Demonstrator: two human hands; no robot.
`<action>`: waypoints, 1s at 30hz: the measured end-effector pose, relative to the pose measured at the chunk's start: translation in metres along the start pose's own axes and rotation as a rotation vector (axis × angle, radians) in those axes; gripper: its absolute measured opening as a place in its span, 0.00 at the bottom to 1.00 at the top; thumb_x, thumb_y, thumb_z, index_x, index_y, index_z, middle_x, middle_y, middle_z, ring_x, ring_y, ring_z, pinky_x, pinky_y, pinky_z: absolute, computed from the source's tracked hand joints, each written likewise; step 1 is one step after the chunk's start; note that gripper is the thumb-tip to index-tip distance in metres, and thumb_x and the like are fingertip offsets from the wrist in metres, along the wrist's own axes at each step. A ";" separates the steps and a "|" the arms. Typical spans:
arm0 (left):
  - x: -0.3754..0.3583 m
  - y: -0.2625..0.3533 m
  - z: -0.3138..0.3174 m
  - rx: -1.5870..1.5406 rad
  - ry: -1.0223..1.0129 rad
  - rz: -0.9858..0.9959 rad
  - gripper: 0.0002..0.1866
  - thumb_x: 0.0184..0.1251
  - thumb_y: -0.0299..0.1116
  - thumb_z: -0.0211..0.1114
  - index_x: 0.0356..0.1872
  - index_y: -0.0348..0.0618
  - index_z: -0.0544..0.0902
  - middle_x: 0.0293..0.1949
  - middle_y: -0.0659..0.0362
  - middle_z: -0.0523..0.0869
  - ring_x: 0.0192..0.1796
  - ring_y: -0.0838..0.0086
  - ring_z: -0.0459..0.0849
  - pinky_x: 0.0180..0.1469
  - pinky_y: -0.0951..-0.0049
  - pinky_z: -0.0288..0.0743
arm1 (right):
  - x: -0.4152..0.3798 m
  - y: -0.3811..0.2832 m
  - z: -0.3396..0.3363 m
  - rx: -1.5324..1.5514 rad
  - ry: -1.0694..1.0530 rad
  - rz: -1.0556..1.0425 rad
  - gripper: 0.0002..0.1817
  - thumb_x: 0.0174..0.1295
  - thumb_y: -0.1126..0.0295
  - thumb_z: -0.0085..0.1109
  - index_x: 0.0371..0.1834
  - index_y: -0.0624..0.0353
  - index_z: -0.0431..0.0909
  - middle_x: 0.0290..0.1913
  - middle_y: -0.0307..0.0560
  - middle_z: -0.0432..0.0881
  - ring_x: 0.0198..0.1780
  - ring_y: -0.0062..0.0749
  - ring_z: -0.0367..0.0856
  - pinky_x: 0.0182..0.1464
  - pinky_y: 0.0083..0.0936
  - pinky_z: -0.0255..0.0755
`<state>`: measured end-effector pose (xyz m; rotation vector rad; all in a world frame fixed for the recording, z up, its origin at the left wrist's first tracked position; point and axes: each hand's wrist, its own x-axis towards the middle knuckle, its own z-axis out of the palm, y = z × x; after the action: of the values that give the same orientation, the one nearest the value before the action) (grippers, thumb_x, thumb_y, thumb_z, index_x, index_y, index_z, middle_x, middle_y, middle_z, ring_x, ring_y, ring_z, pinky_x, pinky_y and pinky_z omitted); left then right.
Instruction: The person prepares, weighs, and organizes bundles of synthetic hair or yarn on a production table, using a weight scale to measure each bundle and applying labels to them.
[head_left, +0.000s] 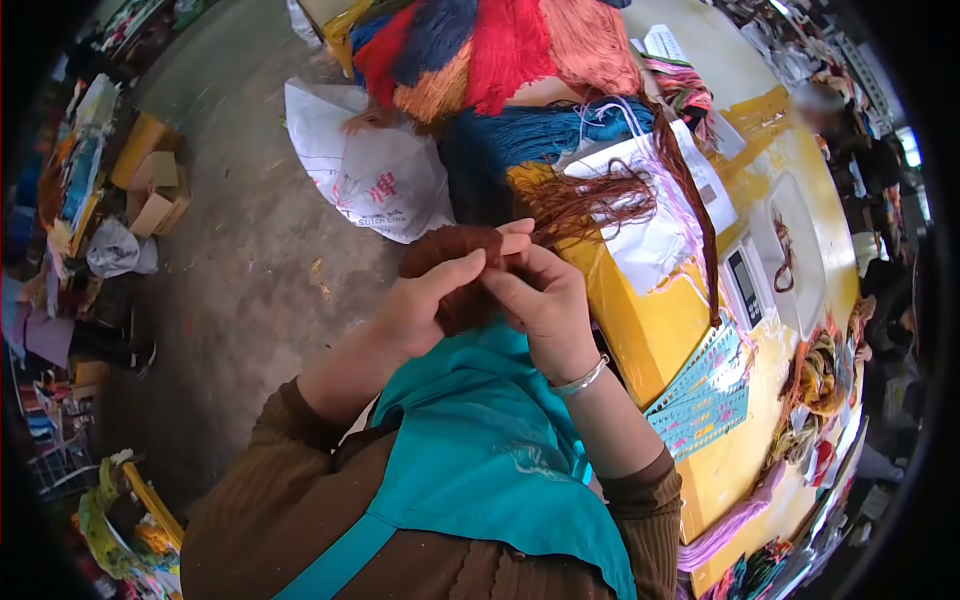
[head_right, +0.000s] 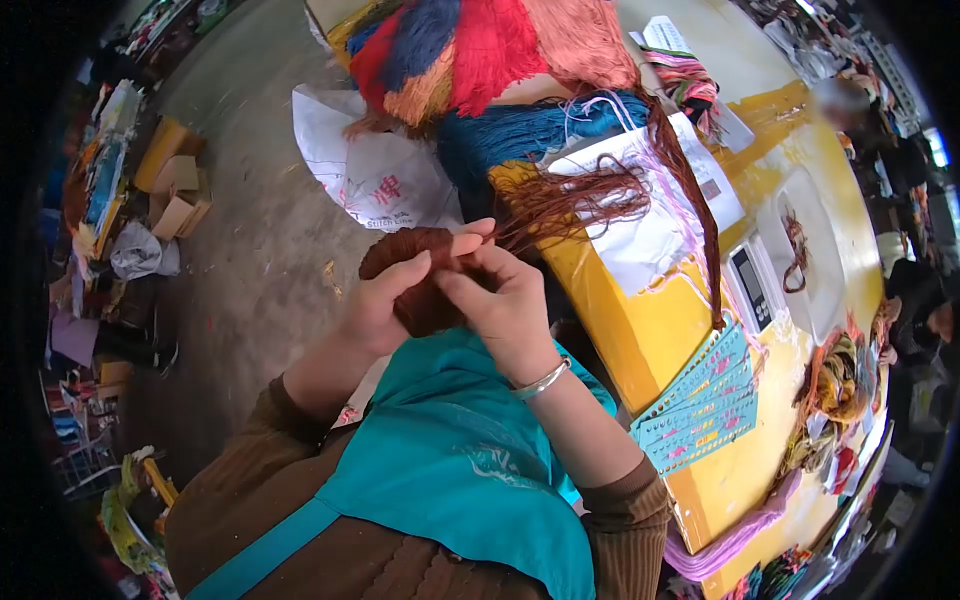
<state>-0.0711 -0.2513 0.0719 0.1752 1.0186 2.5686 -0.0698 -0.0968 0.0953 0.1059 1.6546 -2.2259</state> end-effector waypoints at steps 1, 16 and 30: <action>0.001 -0.002 0.004 -0.068 0.023 -0.050 0.18 0.72 0.29 0.52 0.59 0.31 0.77 0.64 0.47 0.75 0.64 0.65 0.75 0.63 0.64 0.71 | -0.004 0.000 -0.003 0.104 0.045 0.021 0.06 0.60 0.78 0.62 0.40 0.60 0.81 0.30 0.31 0.79 0.25 0.10 0.69 0.26 0.10 0.61; 0.016 -0.008 0.023 0.390 0.081 0.101 0.15 0.63 0.22 0.59 0.51 0.34 0.81 0.46 0.58 0.85 0.48 0.77 0.81 0.54 0.75 0.73 | -0.019 0.004 -0.019 0.172 0.224 -0.240 0.04 0.60 0.79 0.62 0.37 0.58 0.82 0.25 0.29 0.76 0.20 0.10 0.64 0.21 0.11 0.52; 0.009 0.029 -0.025 -0.064 -0.242 -0.366 0.09 0.69 0.33 0.54 0.28 0.42 0.71 0.14 0.68 0.64 0.13 0.83 0.62 0.22 0.76 0.57 | -0.027 -0.089 -0.039 -0.041 -0.306 0.085 0.07 0.68 0.69 0.60 0.36 0.61 0.83 0.21 0.26 0.68 0.19 0.09 0.58 0.20 0.15 0.48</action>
<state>-0.0937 -0.2832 0.0727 0.2502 0.7949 2.1831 -0.0802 -0.0323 0.1713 -0.1643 1.4985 -2.0269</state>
